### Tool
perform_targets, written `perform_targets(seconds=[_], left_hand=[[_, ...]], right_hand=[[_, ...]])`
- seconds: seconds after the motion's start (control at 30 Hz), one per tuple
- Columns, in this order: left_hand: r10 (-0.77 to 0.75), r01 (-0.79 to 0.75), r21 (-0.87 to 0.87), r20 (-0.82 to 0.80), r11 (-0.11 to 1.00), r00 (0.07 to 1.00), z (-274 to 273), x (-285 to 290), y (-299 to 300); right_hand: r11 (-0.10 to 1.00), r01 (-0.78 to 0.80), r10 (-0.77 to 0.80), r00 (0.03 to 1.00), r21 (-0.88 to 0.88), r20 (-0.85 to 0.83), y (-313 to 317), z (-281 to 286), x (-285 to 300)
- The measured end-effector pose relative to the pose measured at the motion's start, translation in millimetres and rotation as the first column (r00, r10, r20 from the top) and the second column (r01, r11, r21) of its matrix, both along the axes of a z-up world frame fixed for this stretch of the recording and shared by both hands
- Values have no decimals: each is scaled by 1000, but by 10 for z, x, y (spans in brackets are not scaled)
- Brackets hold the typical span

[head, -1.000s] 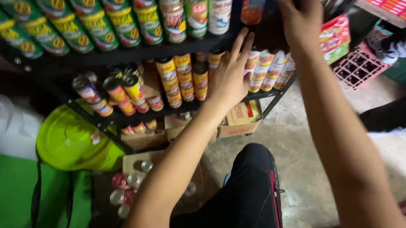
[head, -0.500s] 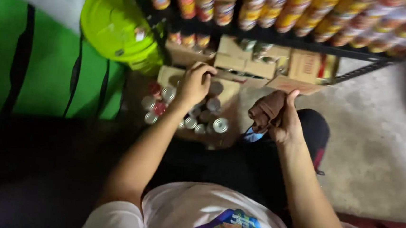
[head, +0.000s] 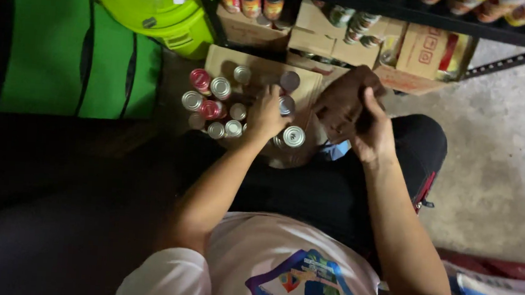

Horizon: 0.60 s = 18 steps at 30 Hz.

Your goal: The recorder wipes individual cans with a cloth and places them onto a storage shelf.

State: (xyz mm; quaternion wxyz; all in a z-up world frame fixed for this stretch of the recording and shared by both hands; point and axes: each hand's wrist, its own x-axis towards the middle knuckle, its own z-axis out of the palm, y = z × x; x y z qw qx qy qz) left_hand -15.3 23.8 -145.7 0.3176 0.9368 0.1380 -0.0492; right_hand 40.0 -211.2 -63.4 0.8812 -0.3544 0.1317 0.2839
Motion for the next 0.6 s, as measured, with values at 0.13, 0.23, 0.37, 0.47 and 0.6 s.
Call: perform_targets(seconds=[0.13,0.23,0.37,0.47,0.6], left_hand=[[18,-12,-44,151,999,988,-45,-88,50],[94,-43,-188,273,981,957,-71,-177,136],[346,-88,-849,115,521,931,-322,-211,368],[329,-137,-984,-94,110,940,-223,-227,319],[283,-101,-963,-172,-249,943,503,-131,-109]], right_hand=[[997,6,-14,994,-75,-112,-21,-186,-14],[999,6,-14,989,-53,-150,3,-163,-70],[977,82,-39,977,-199,211,88,-285,-88],[861,74,47,974,-503,224,387,366,-232],[770,174,448,538,-614,714,680,521,-498]])
